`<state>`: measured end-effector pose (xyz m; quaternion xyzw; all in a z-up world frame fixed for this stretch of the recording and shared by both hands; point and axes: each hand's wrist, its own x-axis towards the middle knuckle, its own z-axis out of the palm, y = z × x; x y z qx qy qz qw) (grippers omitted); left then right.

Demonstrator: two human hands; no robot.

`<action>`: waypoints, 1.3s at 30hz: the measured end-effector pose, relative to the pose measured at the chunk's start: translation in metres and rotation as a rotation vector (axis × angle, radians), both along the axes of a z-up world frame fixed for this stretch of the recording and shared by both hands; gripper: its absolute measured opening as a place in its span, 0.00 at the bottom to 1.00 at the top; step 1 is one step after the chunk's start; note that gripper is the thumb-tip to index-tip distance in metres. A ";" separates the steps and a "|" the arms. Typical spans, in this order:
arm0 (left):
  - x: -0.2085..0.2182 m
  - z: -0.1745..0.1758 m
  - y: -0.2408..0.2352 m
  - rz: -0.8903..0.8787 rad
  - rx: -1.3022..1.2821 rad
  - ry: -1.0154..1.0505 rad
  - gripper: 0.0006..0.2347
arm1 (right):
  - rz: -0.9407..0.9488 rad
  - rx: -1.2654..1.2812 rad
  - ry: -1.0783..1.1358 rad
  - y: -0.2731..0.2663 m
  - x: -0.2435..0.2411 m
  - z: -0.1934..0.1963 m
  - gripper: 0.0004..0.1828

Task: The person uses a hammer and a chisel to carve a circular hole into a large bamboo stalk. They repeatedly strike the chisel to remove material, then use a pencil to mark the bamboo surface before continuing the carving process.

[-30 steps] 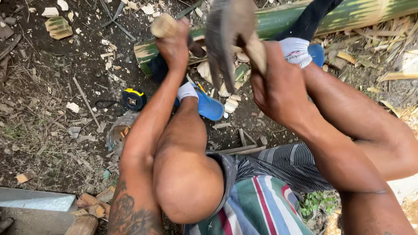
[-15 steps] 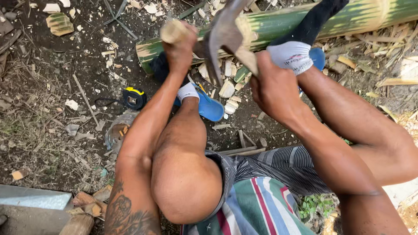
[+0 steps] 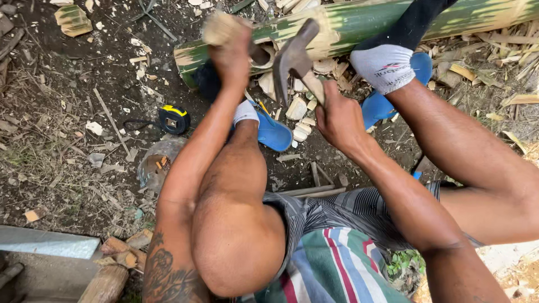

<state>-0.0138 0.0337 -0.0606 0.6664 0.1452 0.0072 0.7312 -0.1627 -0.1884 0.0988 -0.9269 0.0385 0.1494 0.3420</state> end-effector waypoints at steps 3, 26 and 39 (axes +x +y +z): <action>0.016 0.003 0.009 -0.015 -0.096 -0.152 0.22 | -0.086 0.172 -0.131 -0.013 -0.004 -0.004 0.14; 0.005 0.071 -0.001 -0.402 0.314 -0.138 0.19 | 0.151 0.209 -0.266 -0.026 0.108 0.113 0.18; -0.004 0.062 -0.001 -0.491 0.164 -0.205 0.21 | 0.264 0.063 -0.241 -0.013 0.117 0.167 0.23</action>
